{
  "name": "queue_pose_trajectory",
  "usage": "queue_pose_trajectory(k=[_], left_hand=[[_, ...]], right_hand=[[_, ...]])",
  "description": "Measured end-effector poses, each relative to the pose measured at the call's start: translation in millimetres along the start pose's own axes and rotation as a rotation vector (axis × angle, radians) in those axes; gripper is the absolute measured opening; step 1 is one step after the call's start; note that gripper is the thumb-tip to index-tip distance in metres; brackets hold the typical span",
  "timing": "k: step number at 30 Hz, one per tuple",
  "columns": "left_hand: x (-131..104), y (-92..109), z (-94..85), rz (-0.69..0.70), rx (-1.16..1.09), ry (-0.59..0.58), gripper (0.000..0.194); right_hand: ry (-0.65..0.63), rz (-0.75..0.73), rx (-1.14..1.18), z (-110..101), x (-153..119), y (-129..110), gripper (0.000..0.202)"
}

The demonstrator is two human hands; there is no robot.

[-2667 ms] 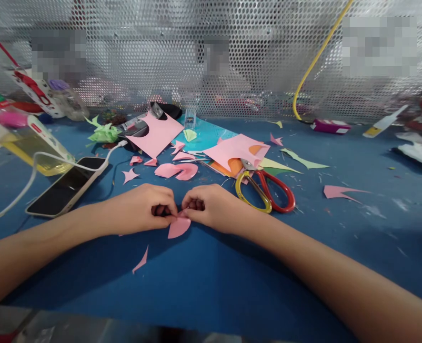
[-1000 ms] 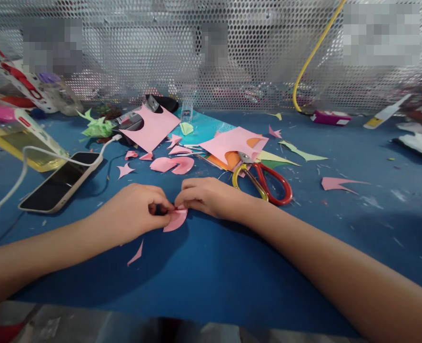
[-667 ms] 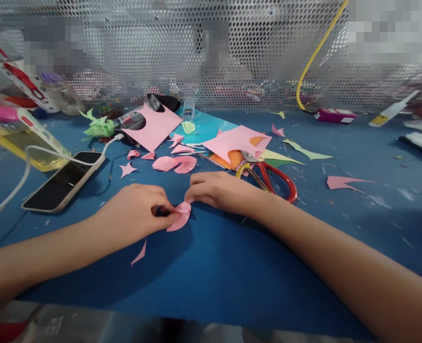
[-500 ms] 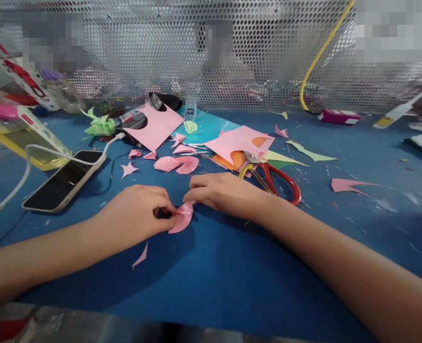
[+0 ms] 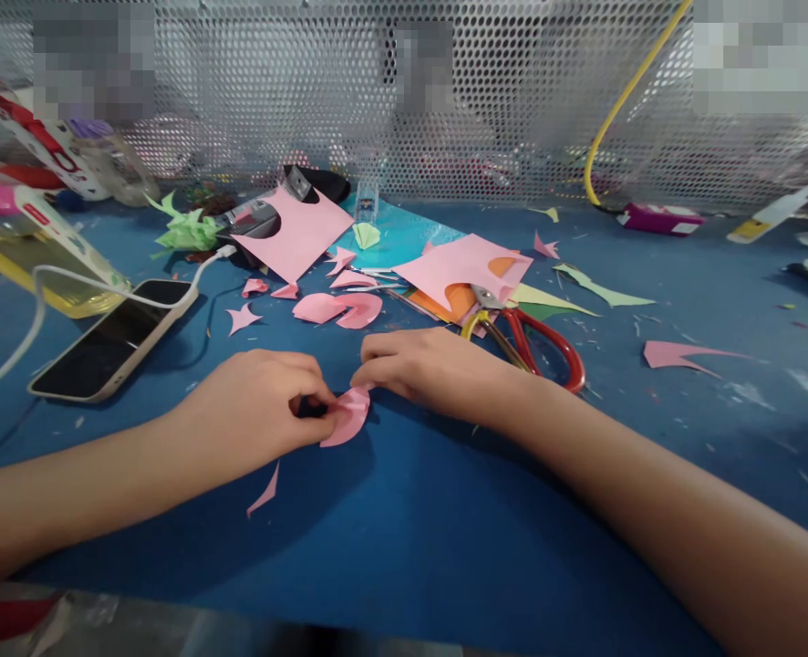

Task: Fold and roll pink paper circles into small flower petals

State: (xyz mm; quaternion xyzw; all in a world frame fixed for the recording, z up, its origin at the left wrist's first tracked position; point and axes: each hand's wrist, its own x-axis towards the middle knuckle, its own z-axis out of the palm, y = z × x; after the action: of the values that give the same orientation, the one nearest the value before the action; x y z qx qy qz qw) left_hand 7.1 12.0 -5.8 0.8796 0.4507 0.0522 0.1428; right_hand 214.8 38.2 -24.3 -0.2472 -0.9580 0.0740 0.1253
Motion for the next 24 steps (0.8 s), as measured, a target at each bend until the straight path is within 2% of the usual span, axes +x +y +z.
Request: queue_pose_trajectory(k=[5, 15, 24], left_hand=[[0.3, 1.4, -1.0, -0.02, -0.008, 0.004, 0.019], [-1.0, 4.9, -0.9, 0.029, 0.021, -0.016, 0.025], [-3.3, 5.4, 0.4, 0.051, 0.085, 0.013, 0.029]], right_hand=[[-0.002, -0.008, 0.007, 0.3, -0.1, 0.4, 0.023], [-0.002, -0.034, -0.01, -4.1, 0.9, -3.6, 0.026], [0.004, 0.033, 0.004, -1.4, -0.9, -4.5, 0.02]])
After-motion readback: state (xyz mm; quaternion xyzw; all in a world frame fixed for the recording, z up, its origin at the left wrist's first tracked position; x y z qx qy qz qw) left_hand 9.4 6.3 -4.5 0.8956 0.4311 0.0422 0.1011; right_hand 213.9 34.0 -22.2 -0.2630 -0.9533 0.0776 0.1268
